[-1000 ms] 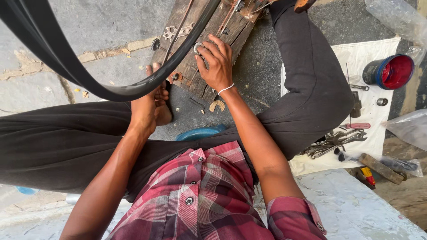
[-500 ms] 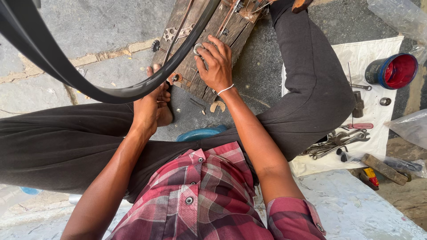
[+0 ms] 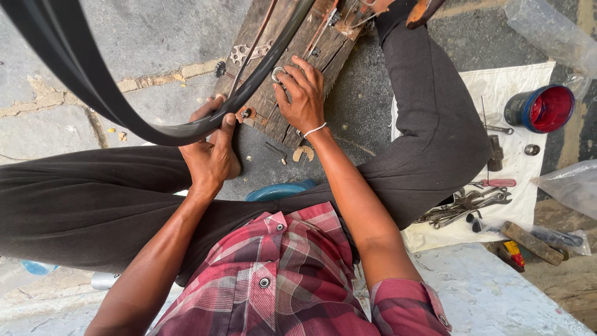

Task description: The person sits on the floor and uses a wrench to tighten the spokes on a bicycle wheel mounted on a wooden stand. They rotate the wheel to access different sections and continue tightening the spokes with the wrench.

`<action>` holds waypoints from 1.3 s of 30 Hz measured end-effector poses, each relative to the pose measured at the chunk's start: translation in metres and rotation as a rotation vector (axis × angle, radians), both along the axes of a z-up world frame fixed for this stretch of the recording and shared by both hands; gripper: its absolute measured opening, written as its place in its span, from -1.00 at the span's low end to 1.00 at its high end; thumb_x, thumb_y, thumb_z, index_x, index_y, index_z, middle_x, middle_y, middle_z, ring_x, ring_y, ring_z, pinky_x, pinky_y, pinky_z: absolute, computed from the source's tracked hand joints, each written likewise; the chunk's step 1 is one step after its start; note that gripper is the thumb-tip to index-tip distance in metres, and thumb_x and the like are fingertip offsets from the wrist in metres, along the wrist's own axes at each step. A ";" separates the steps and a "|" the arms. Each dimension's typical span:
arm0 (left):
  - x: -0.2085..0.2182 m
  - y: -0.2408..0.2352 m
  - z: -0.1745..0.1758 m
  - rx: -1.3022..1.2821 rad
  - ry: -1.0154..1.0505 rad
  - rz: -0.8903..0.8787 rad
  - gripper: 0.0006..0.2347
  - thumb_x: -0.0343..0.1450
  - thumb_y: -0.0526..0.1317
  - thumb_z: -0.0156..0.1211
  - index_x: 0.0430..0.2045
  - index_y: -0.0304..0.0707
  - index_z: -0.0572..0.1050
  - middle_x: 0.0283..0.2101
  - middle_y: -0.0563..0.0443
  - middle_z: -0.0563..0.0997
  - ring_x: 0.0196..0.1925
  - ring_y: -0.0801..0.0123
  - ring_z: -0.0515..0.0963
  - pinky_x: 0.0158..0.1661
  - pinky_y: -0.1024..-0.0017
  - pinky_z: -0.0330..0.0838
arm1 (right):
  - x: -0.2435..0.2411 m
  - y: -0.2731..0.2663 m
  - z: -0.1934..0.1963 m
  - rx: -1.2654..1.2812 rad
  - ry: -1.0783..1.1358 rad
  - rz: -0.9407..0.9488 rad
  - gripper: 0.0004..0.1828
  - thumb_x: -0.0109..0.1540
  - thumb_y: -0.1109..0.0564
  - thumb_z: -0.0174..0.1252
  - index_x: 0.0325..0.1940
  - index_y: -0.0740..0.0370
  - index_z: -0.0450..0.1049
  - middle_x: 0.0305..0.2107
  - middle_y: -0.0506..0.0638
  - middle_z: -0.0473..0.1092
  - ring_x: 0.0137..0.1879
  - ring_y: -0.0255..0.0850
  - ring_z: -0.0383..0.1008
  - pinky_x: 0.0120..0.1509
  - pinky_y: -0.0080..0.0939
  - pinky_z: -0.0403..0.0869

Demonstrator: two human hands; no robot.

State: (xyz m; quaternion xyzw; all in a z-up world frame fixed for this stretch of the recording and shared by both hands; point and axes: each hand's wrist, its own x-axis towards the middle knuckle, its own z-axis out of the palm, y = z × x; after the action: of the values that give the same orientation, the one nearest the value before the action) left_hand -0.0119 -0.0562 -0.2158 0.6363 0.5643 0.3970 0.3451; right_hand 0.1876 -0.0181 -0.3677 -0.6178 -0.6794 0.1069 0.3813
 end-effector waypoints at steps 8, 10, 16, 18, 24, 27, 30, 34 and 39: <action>-0.002 0.003 -0.003 0.062 0.082 -0.017 -0.70 0.54 -0.20 0.33 0.06 -0.46 0.57 0.01 -0.22 0.68 0.13 0.18 0.66 0.28 0.23 0.40 | -0.001 0.000 -0.005 -0.015 -0.004 -0.010 -0.77 0.31 0.08 0.21 -0.04 0.25 0.62 -0.02 0.09 0.52 0.40 0.00 0.24 0.46 0.17 0.16; 0.000 0.004 0.001 0.027 0.094 0.001 -0.70 0.53 -0.20 0.33 0.05 -0.46 0.57 -0.05 -0.20 0.69 0.05 0.21 0.68 0.16 0.26 0.48 | -0.001 0.001 -0.009 -0.020 -0.002 -0.010 -0.76 0.31 0.08 0.21 -0.04 0.25 0.62 -0.02 0.08 0.51 0.40 0.00 0.24 0.46 0.17 0.17; -0.016 -0.009 0.050 0.166 0.063 0.090 -0.75 0.53 -0.22 0.32 -0.08 -0.51 0.55 -0.10 -0.15 0.62 -0.09 0.29 0.63 -0.03 0.39 0.51 | -0.004 -0.002 0.002 -0.050 0.095 -0.021 -0.76 0.34 0.04 0.16 -0.06 0.23 0.59 0.09 0.13 0.44 0.33 0.04 0.33 0.42 0.16 0.30; -0.021 -0.012 0.071 0.318 -0.102 0.026 -0.73 0.59 -0.22 0.28 0.07 -0.47 0.51 -0.06 -0.11 0.56 -0.07 0.33 0.60 -0.01 0.45 0.52 | -0.014 -0.020 0.032 -0.185 0.263 0.000 -0.76 0.34 0.03 0.19 -0.05 0.24 0.57 0.03 0.10 0.43 0.22 -0.04 0.43 0.39 0.10 0.40; -0.027 -0.005 0.104 0.437 -0.127 -0.073 -0.54 0.53 -0.18 0.31 0.27 -0.40 0.34 0.08 -0.09 0.43 0.04 0.37 0.52 0.04 0.46 0.50 | -0.014 -0.039 0.182 0.173 0.291 0.312 -0.66 0.27 0.18 0.34 0.09 0.28 0.47 0.07 0.11 0.43 0.31 0.05 0.44 0.47 0.14 0.37; -0.021 0.002 0.113 0.445 0.017 -0.129 -0.46 0.46 -0.26 0.44 0.30 -0.42 0.32 0.08 -0.14 0.40 0.06 0.34 0.46 0.06 0.43 0.44 | -0.013 -0.022 0.241 0.409 0.121 0.384 -0.61 0.25 0.24 0.38 0.15 0.19 0.51 0.08 0.08 0.44 0.28 0.04 0.45 0.47 0.13 0.36; -0.014 0.016 0.134 0.407 -0.088 -0.179 -0.42 0.45 -0.30 0.48 0.34 -0.42 0.29 0.11 -0.15 0.38 0.05 0.37 0.49 0.05 0.48 0.48 | -0.017 0.000 0.282 0.493 0.132 0.311 -0.54 0.21 0.25 0.37 0.18 0.19 0.46 0.10 0.09 0.43 0.31 0.04 0.43 0.45 0.06 0.32; 0.003 0.044 0.177 0.396 -0.214 -0.268 -0.45 0.41 -0.32 0.44 0.31 -0.39 0.35 0.13 -0.10 0.40 0.10 0.36 0.51 0.11 0.46 0.47 | -0.005 0.018 0.326 0.347 0.497 0.441 -0.58 0.23 0.29 0.28 0.18 0.28 0.44 0.03 0.09 0.46 0.22 -0.03 0.47 0.37 -0.11 0.36; 0.034 0.064 0.215 0.261 -0.344 -0.285 -0.55 0.41 -0.31 0.40 0.20 -0.43 0.44 0.01 -0.04 0.48 0.04 0.40 0.55 0.07 0.45 0.46 | 0.000 0.030 0.349 0.405 0.513 0.305 -0.58 0.27 0.24 0.21 0.19 0.43 0.38 0.06 0.22 0.45 0.22 0.05 0.54 0.37 -0.06 0.49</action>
State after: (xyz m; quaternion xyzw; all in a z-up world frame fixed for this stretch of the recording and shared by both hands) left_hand 0.0222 0.0079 -0.0010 0.6716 0.3461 0.5162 0.4034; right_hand 0.1875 0.0114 -0.0187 -0.3742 -0.6532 0.1774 0.6339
